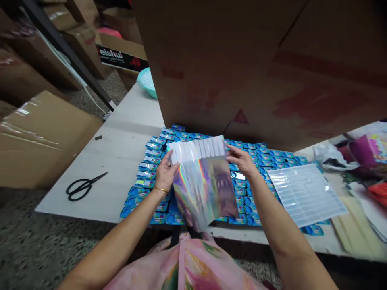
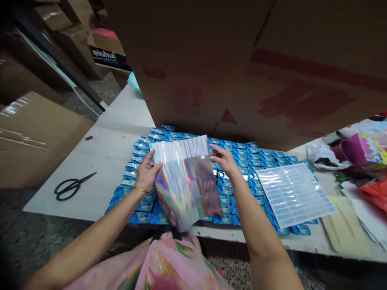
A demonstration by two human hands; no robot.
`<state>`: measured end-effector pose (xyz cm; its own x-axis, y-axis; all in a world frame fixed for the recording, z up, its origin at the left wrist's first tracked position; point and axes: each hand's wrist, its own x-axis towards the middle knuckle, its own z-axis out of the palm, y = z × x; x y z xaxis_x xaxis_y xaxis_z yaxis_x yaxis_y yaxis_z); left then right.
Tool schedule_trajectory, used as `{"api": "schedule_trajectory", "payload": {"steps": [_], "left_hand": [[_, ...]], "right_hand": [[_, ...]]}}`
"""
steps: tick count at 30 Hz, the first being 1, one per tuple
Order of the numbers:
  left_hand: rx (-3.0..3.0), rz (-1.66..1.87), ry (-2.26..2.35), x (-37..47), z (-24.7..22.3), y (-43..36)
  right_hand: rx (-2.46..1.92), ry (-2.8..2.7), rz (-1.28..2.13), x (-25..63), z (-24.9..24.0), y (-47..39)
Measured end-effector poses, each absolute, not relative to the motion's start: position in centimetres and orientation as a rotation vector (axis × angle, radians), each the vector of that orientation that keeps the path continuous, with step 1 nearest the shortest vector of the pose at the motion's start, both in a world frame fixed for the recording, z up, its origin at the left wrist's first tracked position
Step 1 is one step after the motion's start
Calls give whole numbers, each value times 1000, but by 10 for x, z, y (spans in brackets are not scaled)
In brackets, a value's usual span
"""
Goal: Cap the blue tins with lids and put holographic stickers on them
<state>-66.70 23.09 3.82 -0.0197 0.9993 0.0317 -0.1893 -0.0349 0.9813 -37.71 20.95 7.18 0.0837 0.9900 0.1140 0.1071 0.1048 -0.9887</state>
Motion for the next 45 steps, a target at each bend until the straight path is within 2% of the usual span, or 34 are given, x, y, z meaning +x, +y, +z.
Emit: {"api": "schedule_trajectory", "payload": {"steps": [3, 8, 14, 18, 22, 26, 32, 41, 45], "left_hand": [[1108, 1285, 1078, -686, 45, 230], [1077, 1126, 943, -705, 63, 221], [1015, 1041, 825, -714, 93, 197], [1066, 1113, 880, -725, 97, 196], [1078, 1284, 1063, -736, 92, 205], [1068, 1229, 1085, -737, 92, 202], [1449, 1181, 1091, -720, 110, 181], [2214, 1178, 1175, -701, 116, 173], [2367, 1263, 1250, -687, 122, 160]], "right_hand": [[-1288, -1268, 988, -389, 68, 182], [-1482, -1149, 744, -412, 49, 170], [-1477, -1070, 1140, -462, 35, 186], [-1293, -1005, 1111, -489, 35, 194], [-1152, -888, 919, -477, 45, 186], [-1133, -865, 942, -445, 53, 165], [-1168, -928, 983, -407, 68, 141], [-1397, -1322, 621, -371, 90, 121], [-1627, -1628, 201, -373, 107, 97]]}}
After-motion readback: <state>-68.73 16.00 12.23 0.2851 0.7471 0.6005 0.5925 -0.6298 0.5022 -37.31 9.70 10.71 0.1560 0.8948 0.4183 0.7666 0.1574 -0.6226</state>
